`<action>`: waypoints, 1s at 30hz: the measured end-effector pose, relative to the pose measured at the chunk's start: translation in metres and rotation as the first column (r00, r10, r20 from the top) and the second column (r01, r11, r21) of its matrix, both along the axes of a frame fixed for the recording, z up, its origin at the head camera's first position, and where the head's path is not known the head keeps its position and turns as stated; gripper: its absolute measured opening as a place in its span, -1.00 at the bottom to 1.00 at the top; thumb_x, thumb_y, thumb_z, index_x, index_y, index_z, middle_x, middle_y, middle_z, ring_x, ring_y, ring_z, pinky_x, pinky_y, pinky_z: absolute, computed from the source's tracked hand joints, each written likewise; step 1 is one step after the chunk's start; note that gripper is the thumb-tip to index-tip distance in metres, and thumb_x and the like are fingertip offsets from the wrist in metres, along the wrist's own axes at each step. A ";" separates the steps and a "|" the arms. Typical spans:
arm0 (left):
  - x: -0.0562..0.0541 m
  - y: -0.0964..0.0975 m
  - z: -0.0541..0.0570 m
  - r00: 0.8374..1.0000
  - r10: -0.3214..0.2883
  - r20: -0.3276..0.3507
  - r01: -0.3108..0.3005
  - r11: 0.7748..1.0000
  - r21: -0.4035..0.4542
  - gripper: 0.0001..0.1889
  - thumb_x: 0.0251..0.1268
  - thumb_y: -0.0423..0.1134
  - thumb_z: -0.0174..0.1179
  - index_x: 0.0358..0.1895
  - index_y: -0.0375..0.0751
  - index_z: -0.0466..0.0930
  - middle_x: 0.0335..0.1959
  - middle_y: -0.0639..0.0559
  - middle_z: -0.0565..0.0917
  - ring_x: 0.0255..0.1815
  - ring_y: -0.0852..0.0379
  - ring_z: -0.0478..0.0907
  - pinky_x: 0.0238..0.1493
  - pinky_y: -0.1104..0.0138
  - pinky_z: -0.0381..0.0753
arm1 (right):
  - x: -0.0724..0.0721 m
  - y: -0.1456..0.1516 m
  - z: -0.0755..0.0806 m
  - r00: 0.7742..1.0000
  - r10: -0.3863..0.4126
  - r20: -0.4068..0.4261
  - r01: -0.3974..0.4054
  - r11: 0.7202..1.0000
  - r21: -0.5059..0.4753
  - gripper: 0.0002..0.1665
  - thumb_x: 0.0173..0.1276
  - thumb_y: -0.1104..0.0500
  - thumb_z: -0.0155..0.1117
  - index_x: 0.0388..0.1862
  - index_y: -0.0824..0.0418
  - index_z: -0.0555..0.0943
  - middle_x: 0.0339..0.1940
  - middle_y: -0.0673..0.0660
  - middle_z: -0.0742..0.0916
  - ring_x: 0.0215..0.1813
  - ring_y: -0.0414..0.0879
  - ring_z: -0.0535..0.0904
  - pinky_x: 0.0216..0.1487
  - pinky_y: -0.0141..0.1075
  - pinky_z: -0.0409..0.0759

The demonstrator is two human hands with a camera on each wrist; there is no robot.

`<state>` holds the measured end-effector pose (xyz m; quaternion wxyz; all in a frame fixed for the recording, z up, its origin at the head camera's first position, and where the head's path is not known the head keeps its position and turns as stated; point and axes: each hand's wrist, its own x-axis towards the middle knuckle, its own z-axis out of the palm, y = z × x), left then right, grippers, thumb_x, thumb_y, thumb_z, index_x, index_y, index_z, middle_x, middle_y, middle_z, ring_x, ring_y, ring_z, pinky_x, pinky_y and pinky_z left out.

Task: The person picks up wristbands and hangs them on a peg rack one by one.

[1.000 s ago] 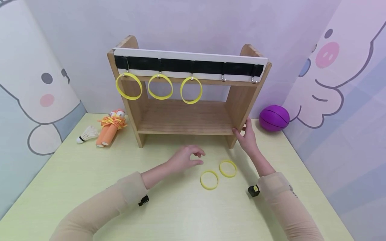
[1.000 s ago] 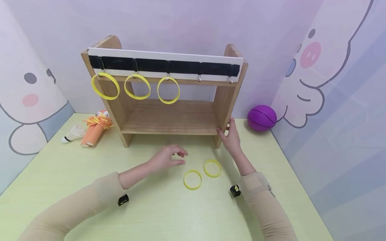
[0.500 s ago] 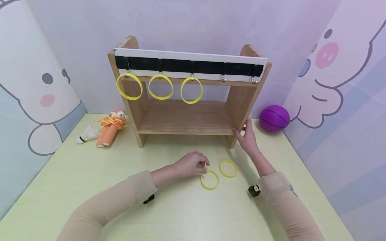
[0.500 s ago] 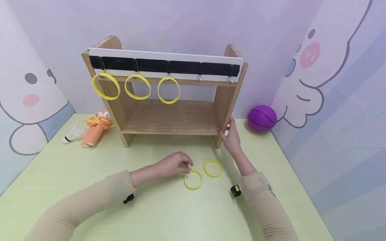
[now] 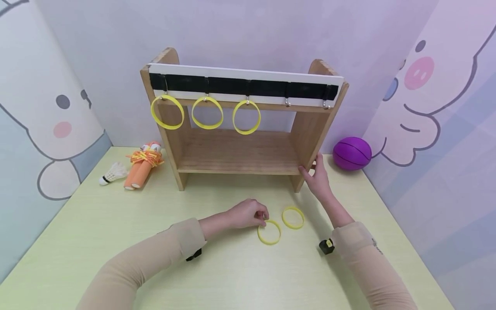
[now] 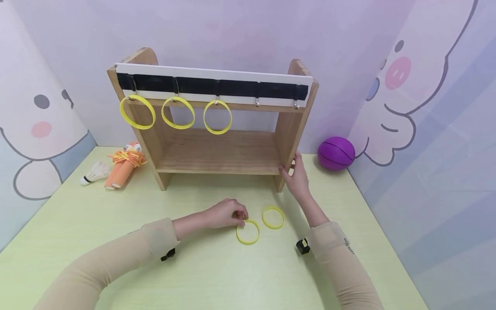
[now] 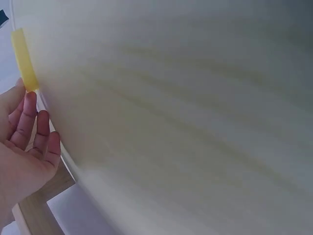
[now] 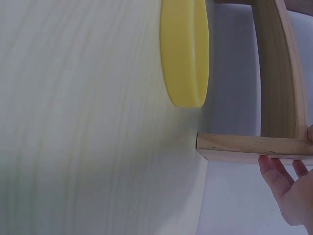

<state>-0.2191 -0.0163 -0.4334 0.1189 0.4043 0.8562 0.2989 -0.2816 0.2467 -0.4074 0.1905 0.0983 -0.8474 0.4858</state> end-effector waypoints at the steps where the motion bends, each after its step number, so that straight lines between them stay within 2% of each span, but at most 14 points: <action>1: 0.000 0.000 -0.001 1.000 -0.001 0.008 0.001 1.000 0.005 -0.86 0.10 -0.24 0.36 -0.28 -0.16 0.67 -0.56 0.22 0.58 -0.48 0.36 0.44 -0.30 0.51 0.46 | 0.000 0.000 0.000 1.000 -0.001 0.001 0.001 1.000 0.001 -0.25 0.30 0.27 0.23 0.38 0.12 0.10 0.24 0.33 0.41 0.05 0.32 0.48 0.06 0.21 0.45; 8: -0.002 0.000 -0.005 0.998 0.013 0.068 -0.016 0.999 0.039 -0.91 0.09 -0.30 0.37 -0.33 -0.18 0.68 -0.56 0.20 0.59 -0.50 0.35 0.45 -0.36 0.52 0.48 | 0.000 -0.001 -0.001 1.000 0.005 -0.006 -0.005 1.000 0.008 -0.24 0.31 0.24 0.22 0.40 0.13 0.08 0.25 0.32 0.41 0.06 0.31 0.49 0.05 0.22 0.44; 14: -0.004 0.001 -0.008 0.998 0.035 0.056 -0.038 0.997 0.063 -0.95 0.06 -0.32 0.37 -0.39 -0.14 0.70 -0.55 0.22 0.62 -0.48 0.40 0.47 -0.36 0.55 0.51 | -0.001 0.000 -0.003 1.000 0.009 -0.015 -0.008 1.000 0.007 -0.24 0.32 0.23 0.23 0.40 0.13 0.08 0.24 0.33 0.41 0.04 0.32 0.49 0.06 0.21 0.43; 23: -0.002 -0.002 -0.005 0.999 -0.001 0.034 -0.003 0.995 0.102 -0.97 0.08 -0.37 0.28 -0.45 -0.18 0.68 -0.54 0.19 0.63 -0.47 0.39 0.48 -0.35 0.55 0.53 | -0.002 0.001 -0.003 1.000 0.005 -0.008 -0.005 1.000 -0.001 -0.25 0.31 0.25 0.23 0.38 0.12 0.09 0.24 0.33 0.41 0.05 0.31 0.48 0.08 0.21 0.43; 26: -0.001 -0.003 -0.004 0.999 0.014 0.044 -0.018 0.994 0.108 -0.92 0.12 -0.37 0.29 -0.46 -0.11 0.65 -0.55 0.21 0.61 -0.47 0.39 0.47 -0.35 0.55 0.52 | 0.002 -0.002 0.001 1.000 0.008 -0.007 -0.008 1.000 0.002 -0.25 0.32 0.26 0.21 0.38 0.16 0.07 0.23 0.35 0.41 0.06 0.32 0.48 0.08 0.21 0.42; 30: 0.001 -0.004 0.001 0.999 0.021 0.047 -0.027 0.992 0.120 -0.90 0.15 -0.36 0.29 -0.46 -0.09 0.62 -0.53 0.21 0.59 -0.46 0.37 0.47 -0.36 0.53 0.52 | 0.013 -0.009 0.016 1.000 0.027 -0.015 -0.027 1.000 -0.008 -0.26 0.31 0.34 0.20 0.37 0.27 0.07 0.21 0.42 0.40 0.04 0.38 0.47 0.06 0.26 0.41</action>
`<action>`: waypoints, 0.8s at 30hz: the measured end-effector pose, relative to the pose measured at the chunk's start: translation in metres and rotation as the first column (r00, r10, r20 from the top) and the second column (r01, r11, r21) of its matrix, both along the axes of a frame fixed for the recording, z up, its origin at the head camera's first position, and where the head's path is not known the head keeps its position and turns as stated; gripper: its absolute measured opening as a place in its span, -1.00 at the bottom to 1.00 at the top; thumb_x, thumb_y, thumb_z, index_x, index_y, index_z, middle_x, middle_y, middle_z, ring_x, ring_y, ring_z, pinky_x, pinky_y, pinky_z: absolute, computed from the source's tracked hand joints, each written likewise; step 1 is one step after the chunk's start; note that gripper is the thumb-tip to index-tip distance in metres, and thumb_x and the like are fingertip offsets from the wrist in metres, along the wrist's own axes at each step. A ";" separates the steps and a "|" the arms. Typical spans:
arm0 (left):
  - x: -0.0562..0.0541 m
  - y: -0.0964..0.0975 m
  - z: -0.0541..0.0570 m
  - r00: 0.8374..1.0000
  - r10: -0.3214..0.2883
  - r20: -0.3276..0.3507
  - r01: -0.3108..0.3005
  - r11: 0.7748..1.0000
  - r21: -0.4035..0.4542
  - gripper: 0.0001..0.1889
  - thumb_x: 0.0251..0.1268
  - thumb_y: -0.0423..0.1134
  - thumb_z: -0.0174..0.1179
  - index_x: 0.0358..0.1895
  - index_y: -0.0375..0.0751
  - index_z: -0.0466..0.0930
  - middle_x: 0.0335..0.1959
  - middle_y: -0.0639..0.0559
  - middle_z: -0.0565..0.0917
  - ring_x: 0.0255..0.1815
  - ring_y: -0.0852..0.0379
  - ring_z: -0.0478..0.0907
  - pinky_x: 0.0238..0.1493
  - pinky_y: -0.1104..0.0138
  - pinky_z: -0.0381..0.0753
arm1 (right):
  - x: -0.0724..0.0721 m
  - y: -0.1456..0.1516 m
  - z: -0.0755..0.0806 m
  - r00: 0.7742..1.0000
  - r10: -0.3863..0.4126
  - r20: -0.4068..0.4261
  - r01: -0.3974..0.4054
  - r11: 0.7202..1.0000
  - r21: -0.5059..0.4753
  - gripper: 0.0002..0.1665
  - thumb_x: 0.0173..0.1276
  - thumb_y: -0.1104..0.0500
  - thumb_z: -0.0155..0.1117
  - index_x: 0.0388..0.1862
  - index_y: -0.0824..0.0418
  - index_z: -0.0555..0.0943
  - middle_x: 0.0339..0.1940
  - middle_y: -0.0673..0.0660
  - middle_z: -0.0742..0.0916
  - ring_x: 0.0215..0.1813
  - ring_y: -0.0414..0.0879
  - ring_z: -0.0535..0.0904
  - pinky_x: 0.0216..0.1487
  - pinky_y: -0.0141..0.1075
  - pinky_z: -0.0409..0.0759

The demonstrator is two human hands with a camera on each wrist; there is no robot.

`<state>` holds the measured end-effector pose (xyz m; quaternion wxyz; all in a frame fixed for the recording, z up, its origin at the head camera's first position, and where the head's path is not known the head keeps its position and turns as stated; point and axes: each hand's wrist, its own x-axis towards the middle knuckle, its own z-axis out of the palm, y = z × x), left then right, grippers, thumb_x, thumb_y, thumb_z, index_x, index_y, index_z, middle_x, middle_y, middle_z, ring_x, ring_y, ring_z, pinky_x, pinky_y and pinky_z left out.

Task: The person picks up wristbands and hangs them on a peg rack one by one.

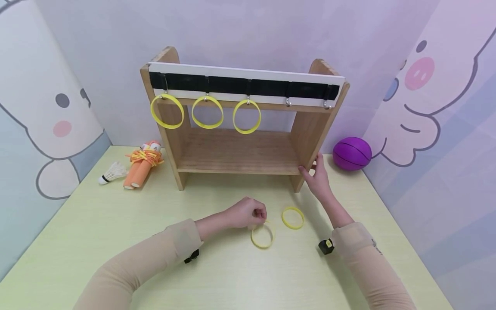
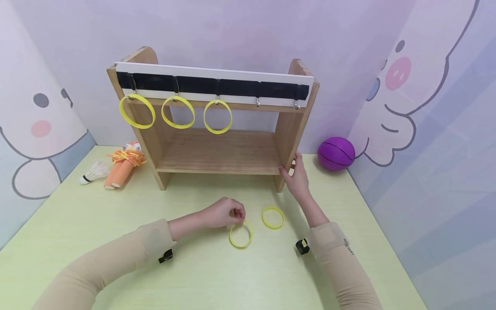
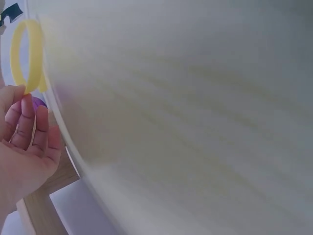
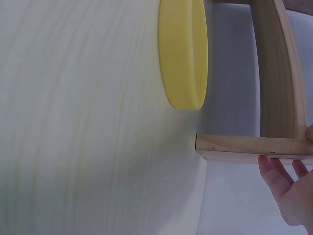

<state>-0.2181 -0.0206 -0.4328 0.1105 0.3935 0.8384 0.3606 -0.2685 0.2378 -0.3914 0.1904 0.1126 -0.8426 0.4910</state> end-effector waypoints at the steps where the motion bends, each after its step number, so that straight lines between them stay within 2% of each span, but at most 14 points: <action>1: 0.000 0.000 0.001 1.000 -0.001 -0.004 0.001 1.000 0.005 -0.90 0.15 -0.36 0.29 -0.46 -0.10 0.62 -0.52 0.21 0.59 -0.45 0.36 0.47 -0.35 0.53 0.53 | 0.002 -0.002 0.003 1.000 0.003 -0.004 -0.003 1.000 0.001 -0.27 0.30 0.36 0.19 0.36 0.30 0.07 0.21 0.44 0.39 0.03 0.40 0.47 0.05 0.27 0.41; 4: 0.000 -0.001 0.003 1.000 0.005 -0.010 -0.005 1.000 0.018 -0.91 0.16 -0.35 0.29 -0.46 -0.10 0.61 -0.49 0.20 0.59 -0.43 0.34 0.48 -0.34 0.52 0.54 | 0.003 -0.002 0.004 1.000 0.001 -0.005 -0.001 1.000 0.005 -0.28 0.30 0.37 0.18 0.35 0.32 0.07 0.20 0.45 0.39 0.02 0.40 0.47 0.05 0.27 0.40; 11: 0.000 -0.004 0.011 0.997 0.052 0.049 -0.054 0.998 0.044 -0.92 0.18 -0.32 0.27 -0.43 -0.07 0.61 -0.49 0.22 0.61 -0.44 0.28 0.53 -0.37 0.49 0.53 | -0.013 0.008 -0.015 1.000 -0.020 0.007 0.020 1.000 0.007 -0.27 0.32 0.27 0.22 0.36 0.13 0.09 0.21 0.33 0.41 0.03 0.31 0.50 0.05 0.16 0.46; 17: 0.002 -0.005 0.020 0.995 0.077 0.067 -0.080 0.996 0.049 -0.96 0.18 -0.31 0.28 -0.39 -0.15 0.62 -0.48 0.21 0.63 -0.42 0.26 0.52 -0.33 0.46 0.54 | -0.015 0.009 -0.016 1.000 -0.025 0.005 0.025 1.000 -0.001 -0.28 0.28 0.28 0.24 0.33 0.11 0.12 0.19 0.33 0.43 0.00 0.30 0.51 -0.04 0.10 0.50; 22: 0.004 -0.008 0.026 0.992 0.094 0.082 -0.098 0.994 0.039 -0.91 0.19 -0.24 0.28 -0.33 -0.19 0.63 -0.46 0.23 0.62 -0.40 0.27 0.53 -0.30 0.44 0.53 | -0.014 0.009 -0.016 1.000 -0.024 0.014 0.024 1.000 0.002 -0.28 0.29 0.28 0.23 0.33 0.12 0.12 0.20 0.32 0.43 0.01 0.30 0.51 0.00 0.11 0.49; 24: 0.004 -0.009 0.029 0.992 0.100 0.081 -0.104 0.994 0.040 -0.93 0.19 -0.24 0.28 -0.33 -0.14 0.63 -0.45 0.24 0.61 -0.39 0.27 0.53 -0.30 0.43 0.54 | -0.014 0.009 -0.016 1.000 -0.026 0.017 0.026 1.000 0.005 -0.28 0.29 0.28 0.23 0.34 0.12 0.11 0.21 0.32 0.42 0.02 0.30 0.51 0.00 0.12 0.48</action>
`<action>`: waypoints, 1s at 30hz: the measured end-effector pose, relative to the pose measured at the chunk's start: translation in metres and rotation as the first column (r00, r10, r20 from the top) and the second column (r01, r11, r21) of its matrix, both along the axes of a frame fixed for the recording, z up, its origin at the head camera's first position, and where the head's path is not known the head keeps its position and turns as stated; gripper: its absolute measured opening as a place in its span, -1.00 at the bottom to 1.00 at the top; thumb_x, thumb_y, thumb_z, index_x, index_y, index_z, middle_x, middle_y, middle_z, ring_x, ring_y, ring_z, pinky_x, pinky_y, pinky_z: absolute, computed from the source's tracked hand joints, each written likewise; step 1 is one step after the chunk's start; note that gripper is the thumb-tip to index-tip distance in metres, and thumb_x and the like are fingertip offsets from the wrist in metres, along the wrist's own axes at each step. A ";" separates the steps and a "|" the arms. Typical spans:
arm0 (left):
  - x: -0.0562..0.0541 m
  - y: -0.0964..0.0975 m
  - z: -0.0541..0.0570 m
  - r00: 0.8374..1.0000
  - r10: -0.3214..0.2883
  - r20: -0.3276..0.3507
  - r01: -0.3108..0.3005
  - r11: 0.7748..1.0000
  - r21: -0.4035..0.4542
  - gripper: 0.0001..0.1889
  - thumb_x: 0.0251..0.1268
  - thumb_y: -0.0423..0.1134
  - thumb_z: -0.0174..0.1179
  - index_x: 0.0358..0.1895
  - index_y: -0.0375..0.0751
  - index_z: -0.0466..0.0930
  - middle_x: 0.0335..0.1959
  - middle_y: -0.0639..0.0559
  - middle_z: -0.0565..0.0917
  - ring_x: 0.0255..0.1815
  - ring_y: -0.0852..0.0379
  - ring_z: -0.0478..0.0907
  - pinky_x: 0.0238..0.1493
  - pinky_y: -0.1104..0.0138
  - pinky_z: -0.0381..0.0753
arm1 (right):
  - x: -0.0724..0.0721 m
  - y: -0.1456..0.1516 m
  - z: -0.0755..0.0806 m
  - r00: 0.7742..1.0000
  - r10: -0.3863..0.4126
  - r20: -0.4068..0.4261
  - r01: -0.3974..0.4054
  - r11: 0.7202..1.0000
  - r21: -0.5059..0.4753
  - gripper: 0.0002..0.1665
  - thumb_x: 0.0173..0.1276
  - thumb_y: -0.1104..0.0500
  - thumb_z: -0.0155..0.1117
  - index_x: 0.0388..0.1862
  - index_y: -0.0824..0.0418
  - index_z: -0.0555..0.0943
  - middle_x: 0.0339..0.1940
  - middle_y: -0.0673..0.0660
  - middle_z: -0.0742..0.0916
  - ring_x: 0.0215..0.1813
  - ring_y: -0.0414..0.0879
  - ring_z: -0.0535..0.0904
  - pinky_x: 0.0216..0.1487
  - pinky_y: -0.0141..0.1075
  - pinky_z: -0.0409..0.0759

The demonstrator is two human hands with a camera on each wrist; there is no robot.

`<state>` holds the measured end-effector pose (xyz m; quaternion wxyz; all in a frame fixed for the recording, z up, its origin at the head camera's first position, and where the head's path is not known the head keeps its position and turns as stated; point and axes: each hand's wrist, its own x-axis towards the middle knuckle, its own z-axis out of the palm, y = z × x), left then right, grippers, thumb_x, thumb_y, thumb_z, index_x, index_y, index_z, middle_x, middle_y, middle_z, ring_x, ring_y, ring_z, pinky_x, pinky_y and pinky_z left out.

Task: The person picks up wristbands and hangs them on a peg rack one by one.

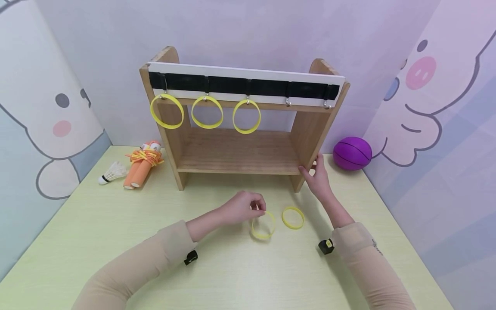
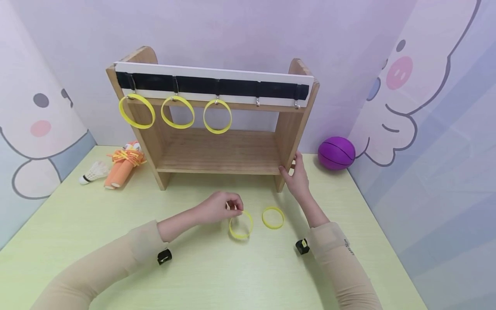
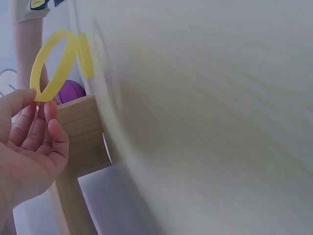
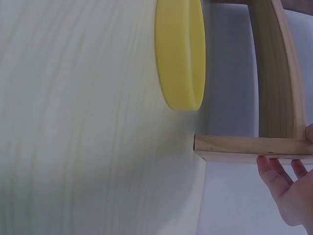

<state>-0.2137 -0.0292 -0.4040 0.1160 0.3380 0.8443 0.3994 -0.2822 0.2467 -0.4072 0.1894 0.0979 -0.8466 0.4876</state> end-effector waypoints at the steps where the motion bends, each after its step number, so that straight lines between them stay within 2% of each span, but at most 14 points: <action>1: 0.000 -0.001 0.002 1.000 0.005 0.002 -0.005 1.000 0.002 -0.95 0.19 -0.25 0.28 -0.34 -0.12 0.62 -0.44 0.24 0.62 -0.39 0.27 0.53 -0.30 0.43 0.54 | 0.000 0.000 0.000 1.000 0.000 0.001 0.000 1.000 -0.001 -0.28 0.29 0.28 0.23 0.34 0.12 0.11 0.21 0.32 0.42 0.02 0.31 0.50 0.00 0.12 0.48; 6: 0.002 -0.005 0.011 0.999 0.031 -0.008 -0.031 0.999 0.010 -0.95 0.20 -0.26 0.27 -0.35 0.02 0.61 -0.43 0.29 0.61 -0.39 0.27 0.52 -0.39 0.43 0.52 | 0.000 0.000 -0.002 1.000 -0.002 0.002 0.002 1.000 -0.002 -0.28 0.29 0.27 0.23 0.34 0.12 0.11 0.22 0.32 0.42 0.02 0.31 0.50 -0.02 0.09 0.49; 15: 0.001 -0.010 0.037 0.995 0.087 -0.048 -0.082 0.992 0.092 -0.94 0.15 -0.29 0.31 -0.34 -0.04 0.63 -0.43 0.22 0.64 -0.46 0.25 0.53 -0.43 0.44 0.53 | -0.001 0.000 -0.001 1.000 0.002 0.000 -0.002 1.000 0.010 -0.27 0.30 0.26 0.22 0.35 0.10 0.09 0.21 0.32 0.41 0.01 0.28 0.50 -0.07 0.07 0.51; 25: 0.006 -0.012 0.070 0.989 0.150 -0.019 -0.143 0.967 0.210 -0.93 0.12 -0.30 0.33 -0.33 -0.10 0.64 -0.41 0.13 0.65 -0.44 0.19 0.56 -0.36 0.39 0.58 | -0.001 0.001 -0.001 1.000 -0.002 -0.001 0.002 1.000 0.008 -0.27 0.30 0.26 0.23 0.34 0.10 0.10 0.18 0.33 0.42 -0.01 0.27 0.50 -0.09 0.05 0.50; 30: 0.010 -0.014 0.087 0.988 0.155 0.021 -0.155 0.949 0.276 -0.91 0.12 -0.30 0.34 -0.31 -0.11 0.64 -0.40 0.09 0.66 -0.41 0.16 0.58 -0.34 0.37 0.60 | 0.000 0.000 -0.001 1.000 -0.005 -0.006 0.005 1.000 0.014 -0.27 0.30 0.27 0.22 0.35 0.10 0.10 0.17 0.33 0.43 -0.01 0.28 0.51 -0.09 0.05 0.50</action>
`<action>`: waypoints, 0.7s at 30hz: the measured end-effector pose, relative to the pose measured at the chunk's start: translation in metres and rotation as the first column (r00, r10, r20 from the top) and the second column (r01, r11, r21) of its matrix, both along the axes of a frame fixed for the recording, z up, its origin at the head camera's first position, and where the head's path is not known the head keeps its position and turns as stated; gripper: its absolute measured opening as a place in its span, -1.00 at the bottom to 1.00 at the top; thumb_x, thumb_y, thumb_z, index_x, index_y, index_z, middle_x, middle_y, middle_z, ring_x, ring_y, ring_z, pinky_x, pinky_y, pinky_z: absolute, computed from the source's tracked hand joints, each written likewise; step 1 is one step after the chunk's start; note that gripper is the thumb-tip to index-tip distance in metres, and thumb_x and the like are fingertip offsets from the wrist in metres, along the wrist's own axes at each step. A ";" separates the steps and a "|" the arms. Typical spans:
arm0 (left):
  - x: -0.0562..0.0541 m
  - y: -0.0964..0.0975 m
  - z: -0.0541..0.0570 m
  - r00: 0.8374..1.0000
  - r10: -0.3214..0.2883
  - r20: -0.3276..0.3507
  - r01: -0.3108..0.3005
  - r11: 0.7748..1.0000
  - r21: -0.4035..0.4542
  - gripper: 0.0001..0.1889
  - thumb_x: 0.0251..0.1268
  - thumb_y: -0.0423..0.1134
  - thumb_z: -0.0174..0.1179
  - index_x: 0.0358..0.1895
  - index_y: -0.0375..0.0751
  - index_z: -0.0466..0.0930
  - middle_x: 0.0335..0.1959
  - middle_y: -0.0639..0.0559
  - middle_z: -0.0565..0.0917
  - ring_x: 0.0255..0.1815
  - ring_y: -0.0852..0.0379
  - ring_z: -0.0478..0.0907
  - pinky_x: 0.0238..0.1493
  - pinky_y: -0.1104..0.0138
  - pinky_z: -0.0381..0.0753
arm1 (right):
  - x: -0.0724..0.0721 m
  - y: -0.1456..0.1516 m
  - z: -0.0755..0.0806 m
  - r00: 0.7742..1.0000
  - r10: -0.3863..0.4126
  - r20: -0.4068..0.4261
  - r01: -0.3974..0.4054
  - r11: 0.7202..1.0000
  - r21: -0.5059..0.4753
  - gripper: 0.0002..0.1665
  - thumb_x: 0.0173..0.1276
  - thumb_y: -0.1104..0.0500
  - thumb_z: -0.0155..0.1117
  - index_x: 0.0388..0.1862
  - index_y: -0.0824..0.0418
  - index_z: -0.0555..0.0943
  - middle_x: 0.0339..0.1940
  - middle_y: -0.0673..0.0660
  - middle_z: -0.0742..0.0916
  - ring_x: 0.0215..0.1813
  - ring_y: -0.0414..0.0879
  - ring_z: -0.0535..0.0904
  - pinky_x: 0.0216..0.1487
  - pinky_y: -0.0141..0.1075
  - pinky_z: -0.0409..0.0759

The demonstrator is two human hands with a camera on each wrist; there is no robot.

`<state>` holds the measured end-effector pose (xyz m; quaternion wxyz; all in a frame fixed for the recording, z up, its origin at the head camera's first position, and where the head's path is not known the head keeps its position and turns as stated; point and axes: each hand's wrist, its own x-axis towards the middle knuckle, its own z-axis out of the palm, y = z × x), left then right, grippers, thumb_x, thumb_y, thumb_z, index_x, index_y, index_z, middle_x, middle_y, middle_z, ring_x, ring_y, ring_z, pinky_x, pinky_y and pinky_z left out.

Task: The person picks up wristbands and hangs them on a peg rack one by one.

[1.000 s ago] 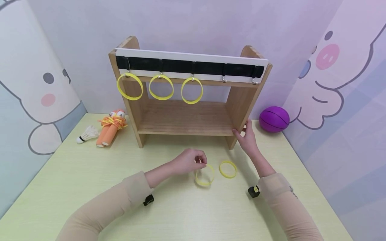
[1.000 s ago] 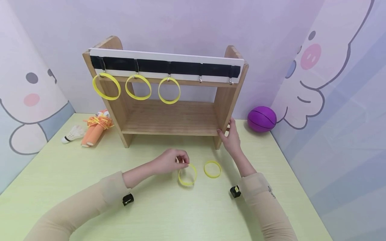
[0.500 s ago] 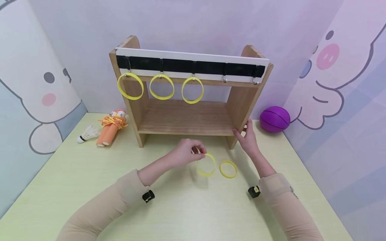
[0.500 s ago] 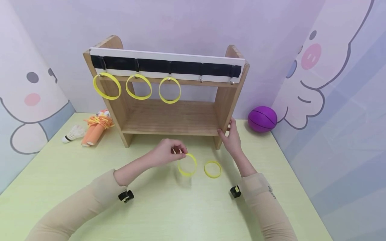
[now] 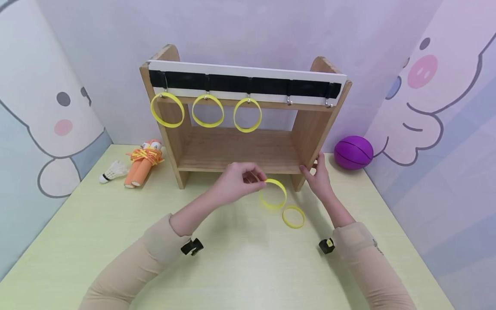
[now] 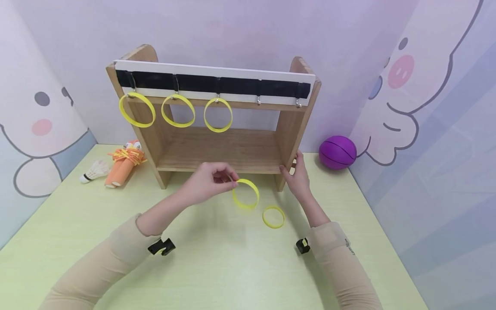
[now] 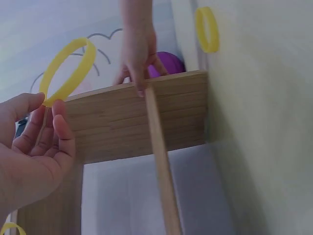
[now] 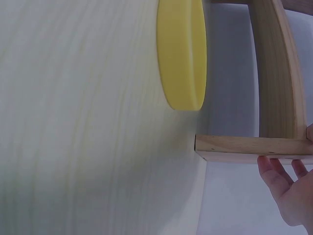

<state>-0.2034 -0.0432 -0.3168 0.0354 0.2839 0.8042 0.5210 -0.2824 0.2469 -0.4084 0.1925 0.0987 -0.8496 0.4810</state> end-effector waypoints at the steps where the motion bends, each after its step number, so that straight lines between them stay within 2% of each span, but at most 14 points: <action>1: 0.001 -0.001 0.004 1.000 -0.001 0.002 0.001 1.000 0.018 -0.90 0.12 -0.31 0.34 -0.30 -0.12 0.64 -0.39 0.08 0.67 -0.40 0.15 0.59 -0.34 0.36 0.61 | 0.000 0.000 0.000 1.000 -0.001 -0.001 0.001 1.000 0.002 -0.27 0.30 0.26 0.23 0.35 0.10 0.10 0.17 0.33 0.43 -0.01 0.27 0.51 -0.09 0.04 0.49; 5: 0.004 -0.002 0.017 1.000 0.004 0.012 -0.005 0.996 0.091 -0.88 0.12 -0.32 0.34 -0.27 -0.17 0.63 -0.35 0.04 0.67 -0.36 0.12 0.61 -0.32 0.32 0.62 | 0.000 0.000 0.000 1.000 -0.005 0.003 0.005 1.000 0.000 -0.27 0.30 0.26 0.23 0.35 0.09 0.11 0.16 0.32 0.43 -0.01 0.27 0.51 -0.11 0.02 0.49; 10: 0.005 -0.002 0.030 0.998 0.064 0.005 -0.064 0.982 0.179 -0.87 0.10 -0.34 0.34 -0.28 -0.19 0.62 -0.36 0.00 0.67 -0.36 0.11 0.62 -0.35 0.31 0.62 | 0.000 0.000 0.001 1.000 -0.003 0.009 0.003 1.000 0.008 -0.26 0.32 0.25 0.21 0.37 0.10 0.08 0.18 0.32 0.42 0.01 0.26 0.51 -0.10 0.01 0.50; 18: 0.006 0.000 0.048 0.994 0.105 0.015 -0.104 0.935 0.338 -0.84 0.08 -0.35 0.36 -0.26 -0.24 0.61 -0.36 -0.06 0.68 -0.36 0.06 0.64 -0.32 0.31 0.65 | 0.020 -0.012 0.024 0.999 0.040 0.001 -0.040 0.999 -0.009 -0.27 0.31 0.36 0.18 0.37 0.28 0.07 0.18 0.44 0.40 0.00 0.38 0.49 -0.11 0.13 0.53; 21: 0.005 0.002 0.053 0.994 0.109 0.024 -0.110 0.913 0.392 -0.83 0.09 -0.35 0.36 -0.26 -0.26 0.61 -0.36 -0.08 0.68 -0.36 0.03 0.64 -0.34 0.29 0.65 | 0.019 -0.012 0.023 0.999 0.040 -0.004 -0.040 0.999 0.004 -0.28 0.31 0.35 0.17 0.36 0.29 0.07 0.17 0.45 0.40 -0.02 0.37 0.49 -0.13 0.09 0.54</action>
